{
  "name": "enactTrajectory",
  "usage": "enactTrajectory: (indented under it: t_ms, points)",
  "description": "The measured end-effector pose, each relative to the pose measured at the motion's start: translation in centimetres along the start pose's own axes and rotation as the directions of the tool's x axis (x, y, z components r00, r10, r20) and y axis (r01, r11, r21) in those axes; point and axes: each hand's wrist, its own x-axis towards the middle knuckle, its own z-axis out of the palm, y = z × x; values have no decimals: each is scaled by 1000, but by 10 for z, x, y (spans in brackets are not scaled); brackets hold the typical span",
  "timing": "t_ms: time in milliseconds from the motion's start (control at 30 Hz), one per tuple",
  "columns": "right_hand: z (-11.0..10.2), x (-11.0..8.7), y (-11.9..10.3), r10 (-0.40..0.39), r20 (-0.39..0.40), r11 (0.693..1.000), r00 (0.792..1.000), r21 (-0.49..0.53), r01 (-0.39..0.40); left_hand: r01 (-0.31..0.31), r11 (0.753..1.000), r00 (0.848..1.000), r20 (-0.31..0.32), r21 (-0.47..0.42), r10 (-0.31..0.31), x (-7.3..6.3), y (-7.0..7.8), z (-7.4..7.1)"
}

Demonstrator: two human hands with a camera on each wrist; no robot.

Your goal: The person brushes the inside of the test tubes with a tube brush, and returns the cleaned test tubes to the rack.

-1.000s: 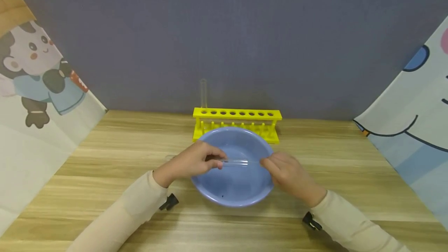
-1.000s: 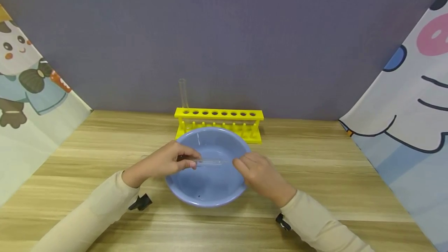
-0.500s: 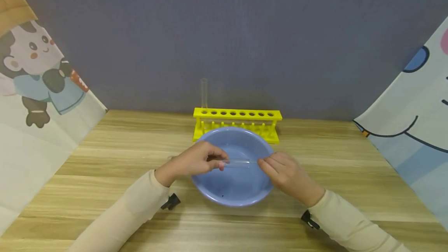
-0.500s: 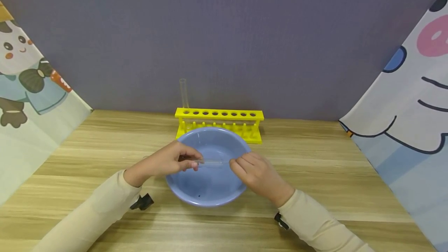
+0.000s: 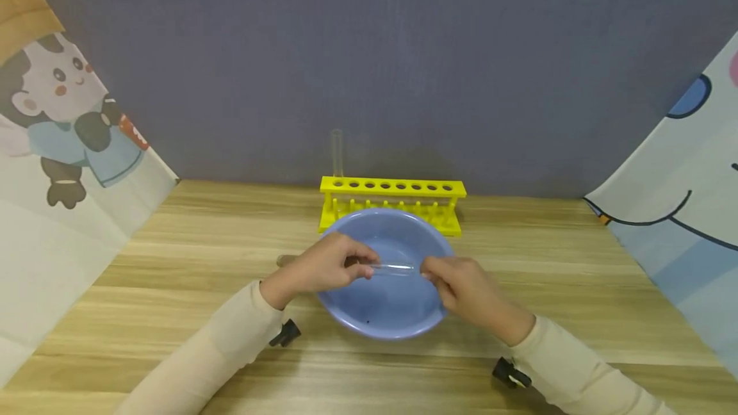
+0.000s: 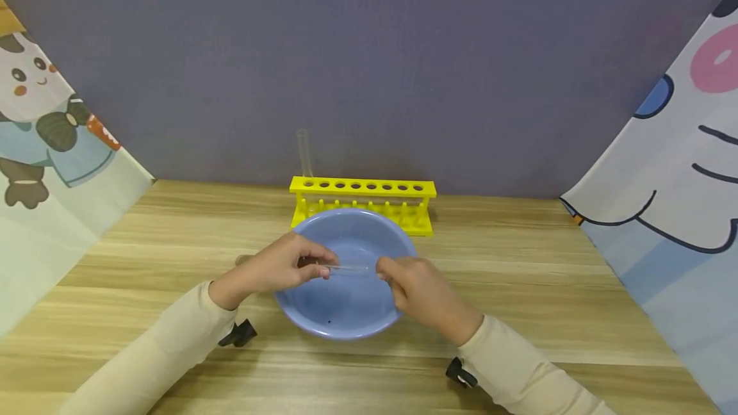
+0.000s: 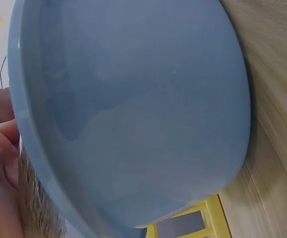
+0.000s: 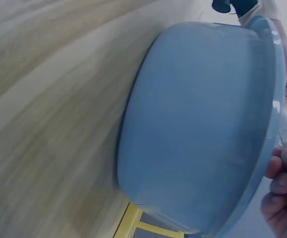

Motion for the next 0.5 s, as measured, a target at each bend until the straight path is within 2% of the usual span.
enactTrajectory:
  t_ms: [200, 333, 433, 500]
  points:
    - [-6, 3, -3, 132, 89, 988, 987, 69, -138, -47, 995, 998, -40, 90, 51, 1, -2, 2]
    - [-16, 7, -5, 206, 159, 965, 965, 128, -227, -92, 988, 991, -89, 125, 104, 0, -3, 4]
    - [-23, 9, -6, 285, 244, 923, 927, 190, -334, -125, 978, 981, -128, 166, 147, 0, -4, 5]
    - [-28, 10, -6, 341, 311, 874, 887, 243, -421, -143, 970, 974, -148, 196, 173, 0, -3, 5]
